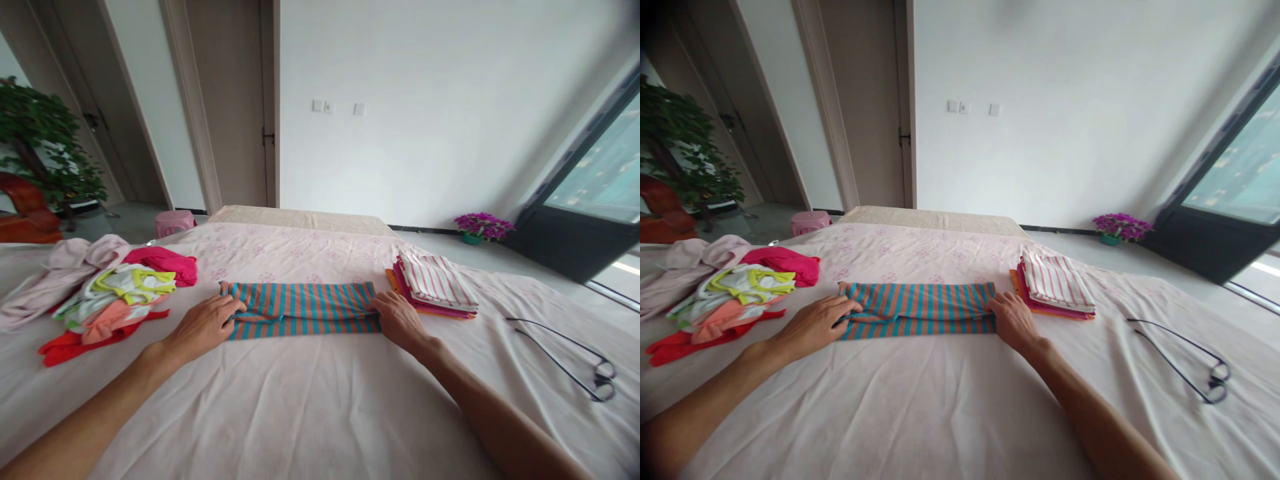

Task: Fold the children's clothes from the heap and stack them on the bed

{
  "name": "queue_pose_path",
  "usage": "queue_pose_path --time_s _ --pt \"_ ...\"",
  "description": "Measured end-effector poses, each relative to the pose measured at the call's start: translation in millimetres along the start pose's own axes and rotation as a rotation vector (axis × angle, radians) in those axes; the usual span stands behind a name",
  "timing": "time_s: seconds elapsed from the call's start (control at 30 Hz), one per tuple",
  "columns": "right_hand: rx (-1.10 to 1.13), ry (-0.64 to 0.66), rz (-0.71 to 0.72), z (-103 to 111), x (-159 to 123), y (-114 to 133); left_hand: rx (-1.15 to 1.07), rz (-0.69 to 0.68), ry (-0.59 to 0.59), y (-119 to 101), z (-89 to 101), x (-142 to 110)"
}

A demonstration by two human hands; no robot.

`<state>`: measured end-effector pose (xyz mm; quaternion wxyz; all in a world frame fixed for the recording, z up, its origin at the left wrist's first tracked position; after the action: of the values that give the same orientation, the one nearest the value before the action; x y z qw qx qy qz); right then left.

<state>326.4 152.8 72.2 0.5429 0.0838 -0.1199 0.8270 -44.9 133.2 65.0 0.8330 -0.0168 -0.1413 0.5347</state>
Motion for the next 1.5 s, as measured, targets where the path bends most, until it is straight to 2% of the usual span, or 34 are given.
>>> queue_pose_path --time_s 0.17,0.27,0.33,0.43,0.53,0.6,0.7,0.9,1.03,1.2,1.33,1.5 --pt "0.039 0.076 -0.110 0.8 1.6 -17.7 0.063 0.266 0.106 8.6 16.2 9.1" --pt "0.110 0.073 -0.215 13.9 14.9 -18.8 0.032 0.308 0.014 2.1 26.0 27.2" --pt "0.177 0.022 -0.221 22.2 29.6 -2.1 -0.028 0.268 -0.095 -9.4 25.1 43.5" --pt "0.254 -0.021 -0.039 17.0 54.0 53.2 -0.062 0.175 -0.204 -31.2 5.8 65.2" --pt "0.193 -0.005 0.111 -10.6 66.2 99.7 0.009 0.123 -0.163 -45.7 -29.6 76.2" --pt "0.130 0.019 0.136 -33.5 67.5 110.0 0.056 0.112 -0.102 -47.5 -49.9 76.0" --pt "0.054 0.023 0.134 -57.2 64.4 99.5 0.104 0.105 -0.067 -42.6 -60.8 70.2" --pt "-0.055 0.070 0.093 -75.8 55.6 49.5 0.148 0.212 -0.054 -5.3 -55.3 61.0" --pt "-0.112 0.079 0.048 -79.0 49.2 26.0 0.131 0.405 -0.041 38.3 -55.0 51.0" --pt "-0.134 0.117 -0.139 -81.0 41.8 -2.1 0.075 0.618 -0.034 81.3 -54.3 33.6" --pt "-0.113 0.123 -0.249 -78.1 34.8 -14.4 0.019 0.744 -0.098 105.4 -43.6 17.5" --pt "-0.102 0.150 -0.272 -75.3 31.6 -15.8 -0.143 0.799 -0.166 136.1 -17.9 -3.4"
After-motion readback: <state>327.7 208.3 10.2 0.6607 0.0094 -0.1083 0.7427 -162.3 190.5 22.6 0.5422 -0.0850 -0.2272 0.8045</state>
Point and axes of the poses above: each hand's wrist, its own x-axis towards the middle knuckle, its own z-axis out of the back of the hand, y = z × x, the point moved 10 cm from there along x, towards the middle knuckle, and after that the axes turned 3 degrees about -x, right-handed, at the moved point
